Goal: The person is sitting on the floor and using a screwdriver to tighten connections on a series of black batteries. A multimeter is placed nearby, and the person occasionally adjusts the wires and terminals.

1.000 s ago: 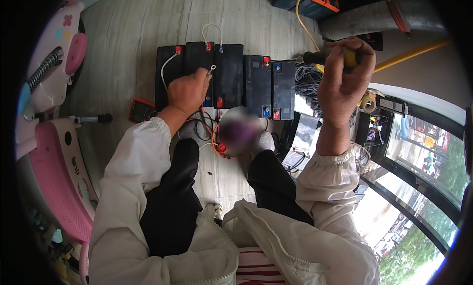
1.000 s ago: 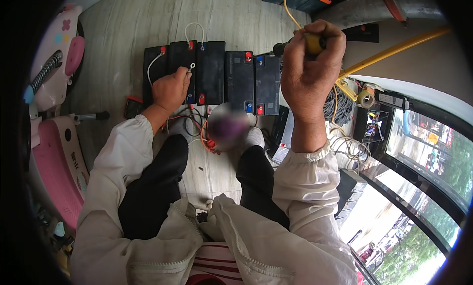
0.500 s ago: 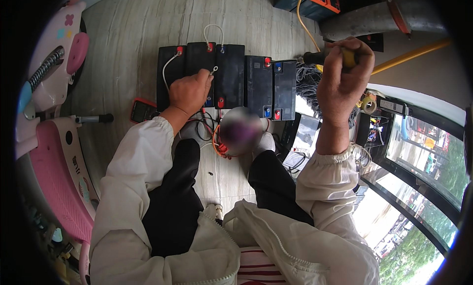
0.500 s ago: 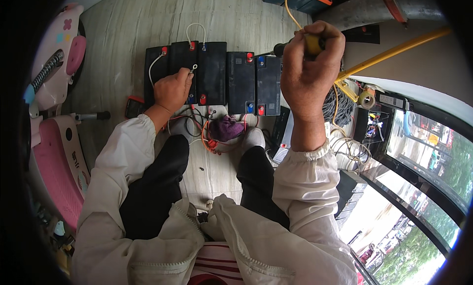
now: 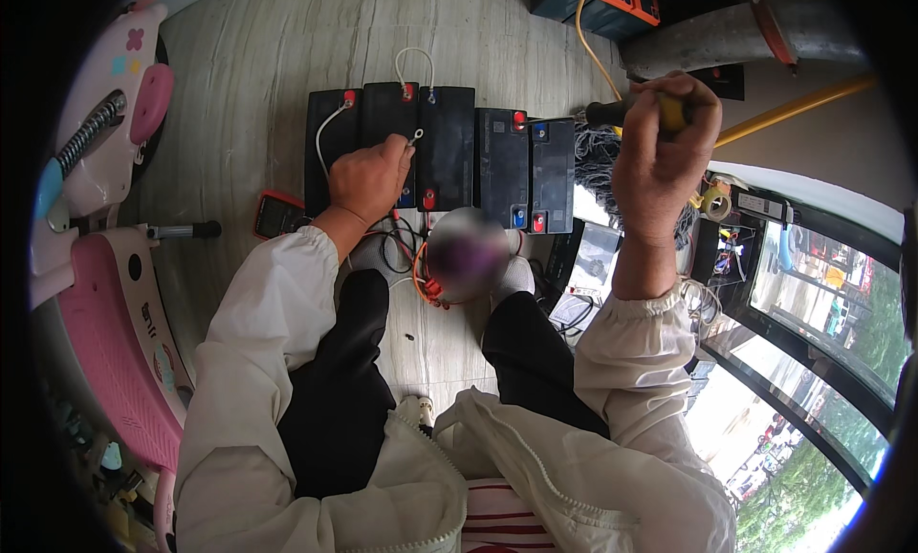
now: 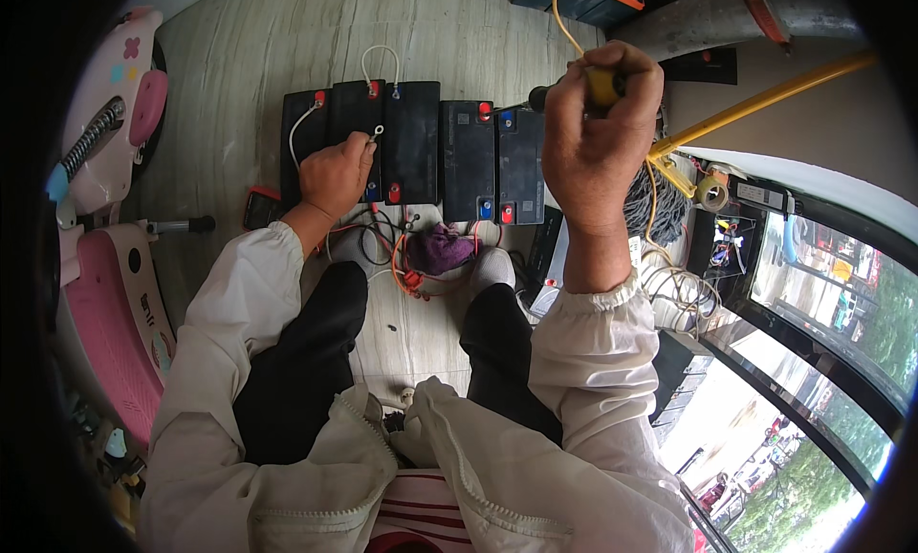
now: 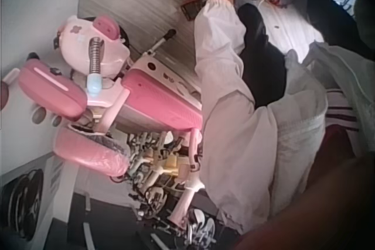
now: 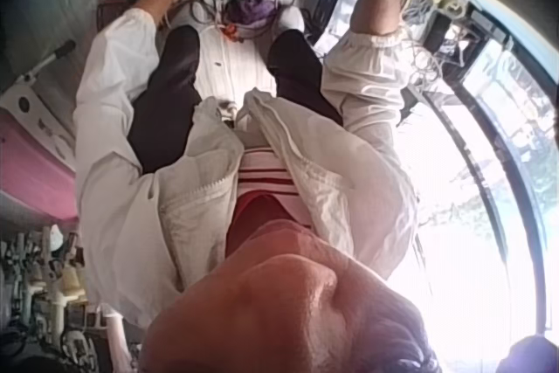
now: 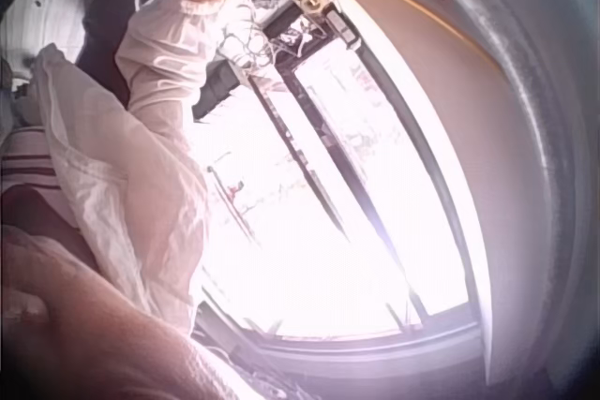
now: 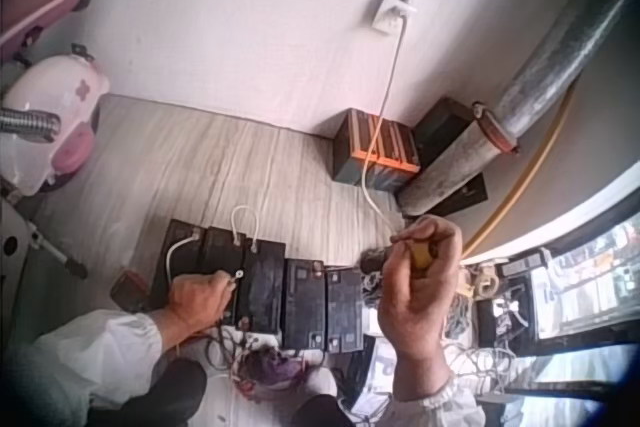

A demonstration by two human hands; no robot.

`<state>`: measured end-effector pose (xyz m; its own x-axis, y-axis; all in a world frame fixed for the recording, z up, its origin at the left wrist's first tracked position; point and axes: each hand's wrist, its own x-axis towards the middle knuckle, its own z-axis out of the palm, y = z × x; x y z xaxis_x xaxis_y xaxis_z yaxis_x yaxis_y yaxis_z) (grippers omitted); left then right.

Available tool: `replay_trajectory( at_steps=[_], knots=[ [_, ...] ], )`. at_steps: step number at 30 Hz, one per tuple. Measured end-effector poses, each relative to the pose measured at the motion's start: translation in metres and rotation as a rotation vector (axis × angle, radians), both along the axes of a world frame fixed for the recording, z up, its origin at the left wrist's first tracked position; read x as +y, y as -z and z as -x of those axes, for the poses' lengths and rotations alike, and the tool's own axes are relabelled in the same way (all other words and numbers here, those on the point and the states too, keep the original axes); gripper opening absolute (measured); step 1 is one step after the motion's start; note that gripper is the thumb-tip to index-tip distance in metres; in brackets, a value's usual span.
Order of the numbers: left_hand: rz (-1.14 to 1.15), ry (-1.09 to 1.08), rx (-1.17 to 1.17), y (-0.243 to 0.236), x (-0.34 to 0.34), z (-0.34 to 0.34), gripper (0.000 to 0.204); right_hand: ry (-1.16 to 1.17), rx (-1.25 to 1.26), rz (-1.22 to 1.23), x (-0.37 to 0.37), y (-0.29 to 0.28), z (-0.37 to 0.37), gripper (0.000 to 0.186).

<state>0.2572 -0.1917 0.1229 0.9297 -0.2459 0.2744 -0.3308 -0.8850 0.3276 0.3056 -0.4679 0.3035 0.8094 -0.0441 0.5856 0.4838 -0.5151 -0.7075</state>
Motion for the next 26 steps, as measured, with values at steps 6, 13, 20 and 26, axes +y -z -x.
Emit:
replay_trajectory(
  at_steps=[6, 13, 20, 26],
  knots=[
    [-0.003, -0.005, -0.012, 0.0, 0.001, 0.001, 0.02, -0.079, 0.128, 0.133, 0.007, -0.022, 0.006, 0.029],
    [-0.026, -0.013, -0.046, 0.0, -0.001, -0.001, 0.022, 0.003, 0.137, 0.496, 0.011, -0.042, 0.005, 0.026],
    [-0.025, -0.006, -0.022, 0.0, -0.001, -0.001, 0.022, -0.03, 0.342, 0.254, 0.016, -0.046, 0.005, 0.027],
    [-0.015, -0.008, -0.035, 0.0, -0.001, -0.001, 0.023, 0.131, 0.352, 0.492, 0.015, -0.047, 0.001, 0.037]
  ],
)
